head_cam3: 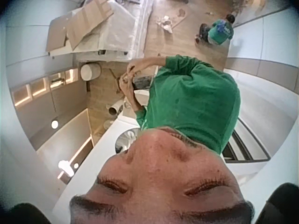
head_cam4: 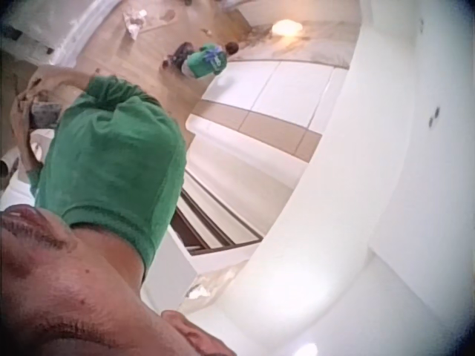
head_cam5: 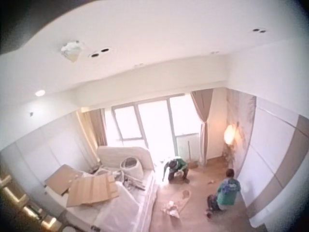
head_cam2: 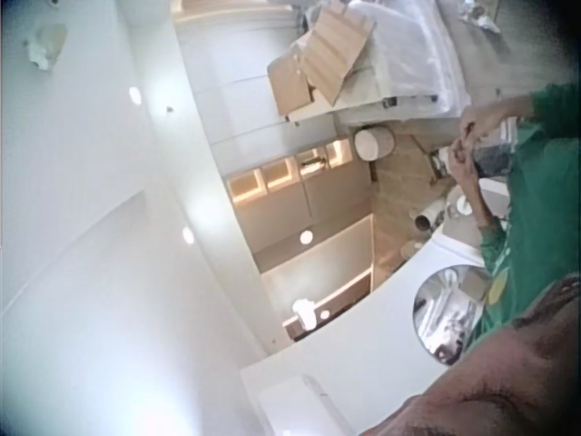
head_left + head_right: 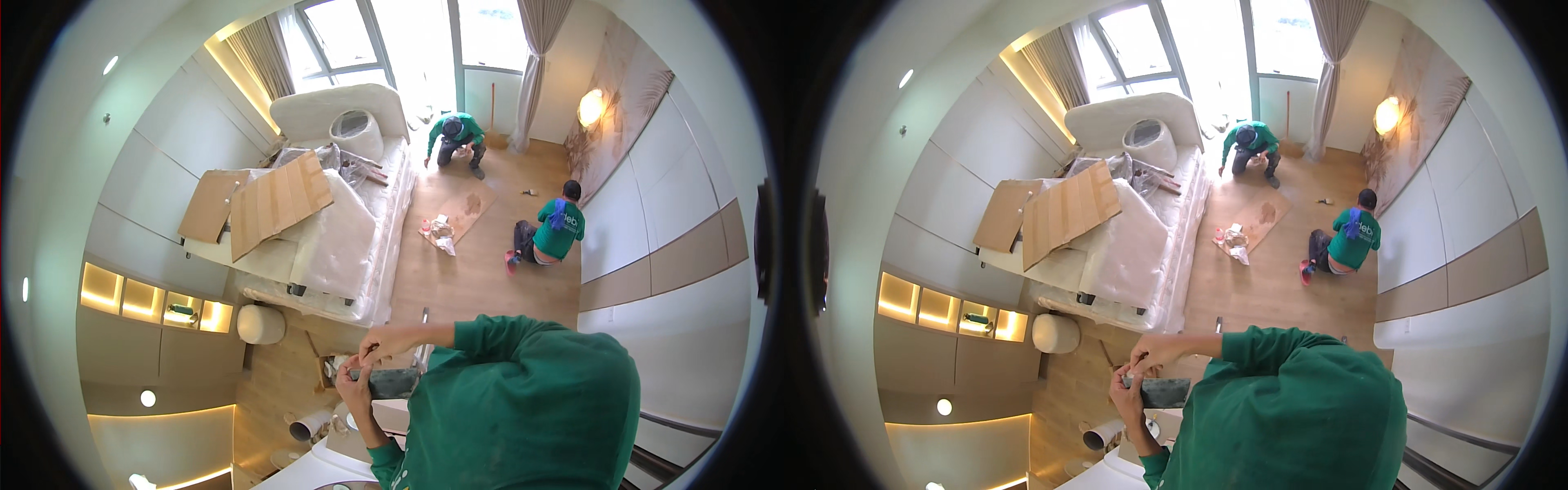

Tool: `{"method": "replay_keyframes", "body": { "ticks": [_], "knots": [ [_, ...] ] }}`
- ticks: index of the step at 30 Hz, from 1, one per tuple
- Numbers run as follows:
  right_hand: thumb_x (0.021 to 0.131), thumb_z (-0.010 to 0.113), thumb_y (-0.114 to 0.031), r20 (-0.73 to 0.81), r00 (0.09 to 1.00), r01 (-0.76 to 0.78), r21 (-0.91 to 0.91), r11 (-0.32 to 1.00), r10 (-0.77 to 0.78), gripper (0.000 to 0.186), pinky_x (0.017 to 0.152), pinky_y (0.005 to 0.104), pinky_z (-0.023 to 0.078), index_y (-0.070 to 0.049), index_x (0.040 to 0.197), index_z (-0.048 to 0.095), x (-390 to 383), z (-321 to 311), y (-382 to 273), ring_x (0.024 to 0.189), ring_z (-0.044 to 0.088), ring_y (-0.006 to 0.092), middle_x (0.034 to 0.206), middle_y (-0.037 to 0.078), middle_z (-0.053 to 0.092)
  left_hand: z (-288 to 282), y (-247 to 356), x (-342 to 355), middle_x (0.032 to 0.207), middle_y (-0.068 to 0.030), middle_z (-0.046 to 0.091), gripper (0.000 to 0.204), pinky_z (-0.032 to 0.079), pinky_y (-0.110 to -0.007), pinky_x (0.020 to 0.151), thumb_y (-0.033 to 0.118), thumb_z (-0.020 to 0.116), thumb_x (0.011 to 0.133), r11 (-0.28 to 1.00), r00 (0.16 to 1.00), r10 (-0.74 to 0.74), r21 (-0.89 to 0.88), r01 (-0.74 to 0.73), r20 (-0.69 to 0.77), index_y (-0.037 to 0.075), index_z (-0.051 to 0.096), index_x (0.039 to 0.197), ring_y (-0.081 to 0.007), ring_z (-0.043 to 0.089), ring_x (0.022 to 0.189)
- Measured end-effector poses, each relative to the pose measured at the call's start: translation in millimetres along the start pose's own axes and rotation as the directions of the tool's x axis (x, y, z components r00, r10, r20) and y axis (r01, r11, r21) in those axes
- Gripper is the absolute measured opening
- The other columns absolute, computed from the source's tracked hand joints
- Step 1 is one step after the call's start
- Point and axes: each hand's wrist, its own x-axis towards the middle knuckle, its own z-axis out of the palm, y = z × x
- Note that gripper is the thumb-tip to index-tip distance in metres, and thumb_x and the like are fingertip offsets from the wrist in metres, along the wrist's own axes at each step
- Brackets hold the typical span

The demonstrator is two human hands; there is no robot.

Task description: The person installs a circular light fixture into a ceiling opening, connecting wires and using a small rectangular tool to help position the unit.

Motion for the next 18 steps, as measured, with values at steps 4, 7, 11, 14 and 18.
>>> {"method": "replay_keyframes", "body": {
  "ticks": [4, 7, 11, 14, 18],
  "knots": [
    [0.094, 0.073, -0.021, 0.004, 1.000, -0.014, 0.116, 0.993, 0.013, 0.027, 0.069, 0.0246, 0.053, -0.001, 0.112, 0.074, -7, 1, 14, 0.077, 0.063, 0.0093, 0.089, 0.003, 0.072, -4, -3, -4, 0.101, -0.0067, 0.068, 0.039, 0.047, -0.028, 0.087, 0.017, 0.082, 0.082, 0.996, 0.998, -0.052, 0.074, 0.050, 0.025, -0.001, 0.068, 0.113, -0.0144, 0.060, 0.092],
    [0.093, 0.074, -0.018, 0.069, 0.997, -0.035, 0.240, 0.970, 0.019, 0.027, 0.072, 0.0245, 0.055, 0.000, 0.113, 0.073, -11, 2, 23, 0.079, 0.064, 0.0093, 0.091, 0.004, 0.072, -4, -1, -6, 0.095, -0.0034, 0.066, 0.048, 0.046, -0.026, 0.080, 0.017, 0.085, 0.078, 0.997, 0.997, -0.035, 0.072, 0.031, 0.062, -0.001, 0.067, 0.118, -0.0123, 0.058, 0.087],
    [0.093, 0.073, -0.017, 0.149, 0.989, -0.050, 0.260, 0.964, 0.011, 0.023, 0.074, 0.0260, 0.056, -0.001, 0.109, 0.073, -15, 4, 33, 0.081, 0.065, 0.0102, 0.093, 0.004, 0.072, -18, 4, -4, 0.082, 0.0037, 0.054, 0.064, 0.039, -0.023, 0.064, 0.017, 0.091, 0.071, 0.970, 0.984, -0.022, 0.244, -0.022, 0.176, -0.002, 0.064, 0.125, -0.0075, 0.049, 0.074],
    [0.094, 0.072, -0.017, 0.174, 0.985, -0.020, 0.138, 0.990, -0.004, 0.019, 0.074, 0.0267, 0.057, -0.001, 0.104, 0.072, -16, 7, 30, 0.081, 0.066, 0.0107, 0.093, 0.004, 0.072, -20, 5, -5, 0.069, 0.0068, 0.036, 0.071, 0.029, -0.023, 0.055, 0.020, 0.096, 0.065, 0.984, 0.985, -0.011, 0.178, -0.020, 0.171, 0.003, 0.065, 0.127, -0.0073, 0.035, 0.061],
    [0.095, 0.067, -0.016, 0.205, 0.979, -0.014, 0.033, 0.999, 0.007, 0.016, 0.070, 0.0261, 0.056, -0.001, 0.098, 0.069, -17, 11, 18, 0.079, 0.066, 0.0106, 0.089, 0.005, 0.071, -24, 10, -8, 0.071, 0.0070, 0.038, 0.072, 0.030, -0.024, 0.056, 0.020, 0.096, 0.065, 0.978, 0.981, 0.041, 0.193, -0.077, 0.188, 0.003, 0.065, 0.128, -0.0073, 0.037, 0.063]
  ]
}}
